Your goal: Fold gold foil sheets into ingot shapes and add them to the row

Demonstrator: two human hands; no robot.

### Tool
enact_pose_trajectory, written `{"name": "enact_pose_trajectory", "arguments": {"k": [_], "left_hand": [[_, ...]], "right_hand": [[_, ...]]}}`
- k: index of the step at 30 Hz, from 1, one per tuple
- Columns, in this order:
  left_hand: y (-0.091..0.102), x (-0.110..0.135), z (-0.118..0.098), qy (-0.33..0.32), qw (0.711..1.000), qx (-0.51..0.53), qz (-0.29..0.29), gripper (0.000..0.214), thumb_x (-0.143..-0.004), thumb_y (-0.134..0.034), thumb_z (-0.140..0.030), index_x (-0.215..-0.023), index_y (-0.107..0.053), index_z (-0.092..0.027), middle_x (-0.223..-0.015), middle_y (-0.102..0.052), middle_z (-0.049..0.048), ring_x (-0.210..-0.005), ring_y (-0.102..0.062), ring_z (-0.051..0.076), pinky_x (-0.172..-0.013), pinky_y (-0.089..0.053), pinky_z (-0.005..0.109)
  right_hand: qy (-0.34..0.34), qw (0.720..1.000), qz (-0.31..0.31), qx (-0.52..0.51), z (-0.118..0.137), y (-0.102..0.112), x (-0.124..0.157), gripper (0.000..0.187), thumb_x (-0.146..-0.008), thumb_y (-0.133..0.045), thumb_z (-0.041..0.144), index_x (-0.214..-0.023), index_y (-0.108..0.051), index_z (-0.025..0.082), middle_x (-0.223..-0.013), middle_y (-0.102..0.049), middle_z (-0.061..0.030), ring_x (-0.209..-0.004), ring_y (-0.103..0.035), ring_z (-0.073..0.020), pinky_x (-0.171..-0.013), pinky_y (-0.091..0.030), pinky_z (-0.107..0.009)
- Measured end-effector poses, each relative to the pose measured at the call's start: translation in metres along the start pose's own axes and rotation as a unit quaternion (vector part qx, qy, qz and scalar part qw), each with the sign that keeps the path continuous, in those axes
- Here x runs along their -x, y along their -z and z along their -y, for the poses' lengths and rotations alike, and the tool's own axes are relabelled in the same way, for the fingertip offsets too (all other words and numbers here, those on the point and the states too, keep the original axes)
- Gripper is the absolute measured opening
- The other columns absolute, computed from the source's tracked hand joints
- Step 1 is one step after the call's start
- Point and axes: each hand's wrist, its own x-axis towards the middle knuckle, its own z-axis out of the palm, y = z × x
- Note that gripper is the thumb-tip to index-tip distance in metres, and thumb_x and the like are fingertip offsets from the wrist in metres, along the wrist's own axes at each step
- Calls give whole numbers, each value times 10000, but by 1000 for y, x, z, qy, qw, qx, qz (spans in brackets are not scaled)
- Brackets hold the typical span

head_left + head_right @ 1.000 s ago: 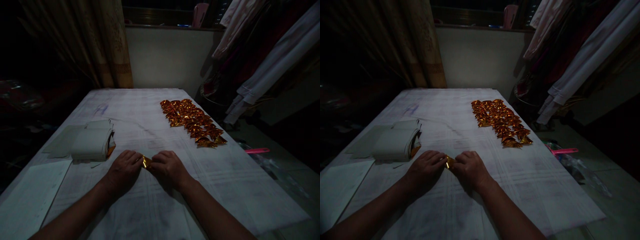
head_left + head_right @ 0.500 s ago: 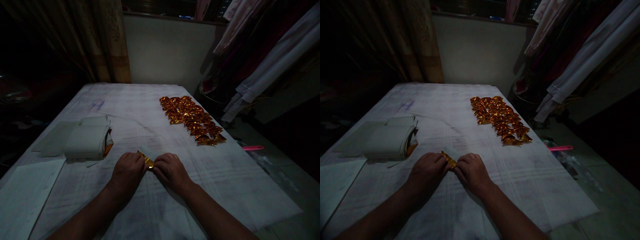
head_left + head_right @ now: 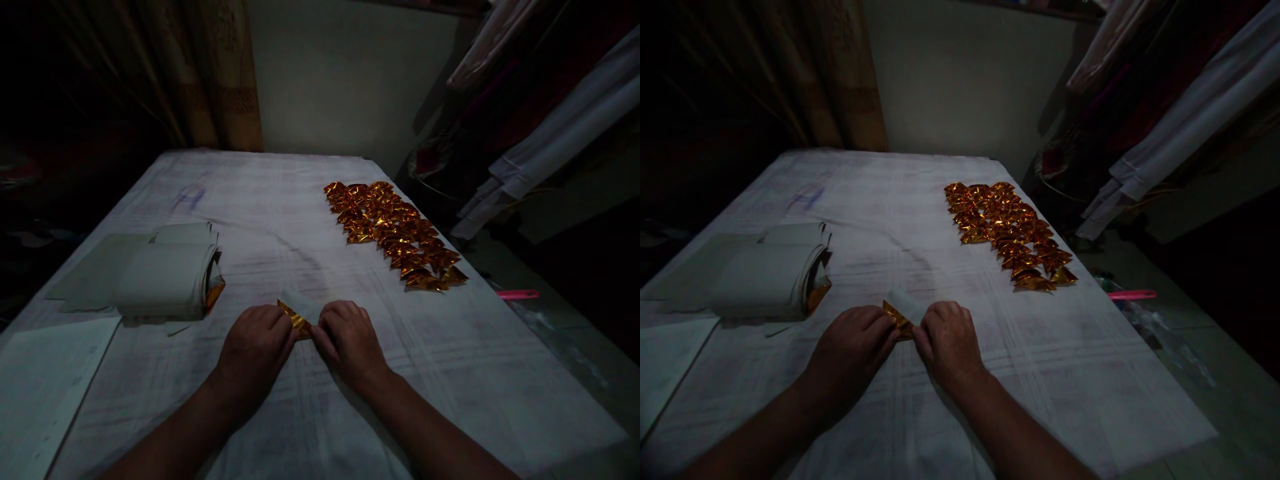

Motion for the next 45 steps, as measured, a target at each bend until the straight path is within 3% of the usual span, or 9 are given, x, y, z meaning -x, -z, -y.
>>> {"name": "enact_pose_trajectory", "arguments": {"k": [6,31,40,45], "left_hand": [[3,-2,-6,10,1000,9,-8,160,-948,-613,-320,-850,-601,-193,-847,-622,49,-801,-581,253,-751,-469,416],[-5,-6,-15,53,997,-43,-20,91,-907,-581,-240,-832,-547,-200,-846,-602,69,-814,-556,256,-773,-487,432],[-2,-4,-14,42,998,-42,-30,76,-922,-553,-211,-847,-543,-201,-863,-600,73,-818,-554,256,-782,-484,431],[-4,-3,-14,49,998,-43,-25,55,-912,-561,-212,-859,-552,-204,-868,-602,77,-831,-554,264,-789,-489,442]], "right_hand": [[-16,1000,14,-1,1,1,-1,161,-897,-695,221,-767,-600,208,-879,-647,-25,-863,-552,-208,-771,-367,-343],[-28,999,20,-1,5,0,-2,155,-932,-632,286,-801,-586,217,-908,-643,-48,-898,-550,-230,-790,-363,-373],[-53,997,22,-58,-4,4,1,134,-874,-625,104,-848,-588,230,-1046,-662,-39,-1032,-569,-234,-890,-376,-390],[-27,998,2,-52,-6,4,3,112,-897,-595,121,-901,-606,233,-1053,-677,-43,-1026,-579,-229,-888,-385,-386]]}}
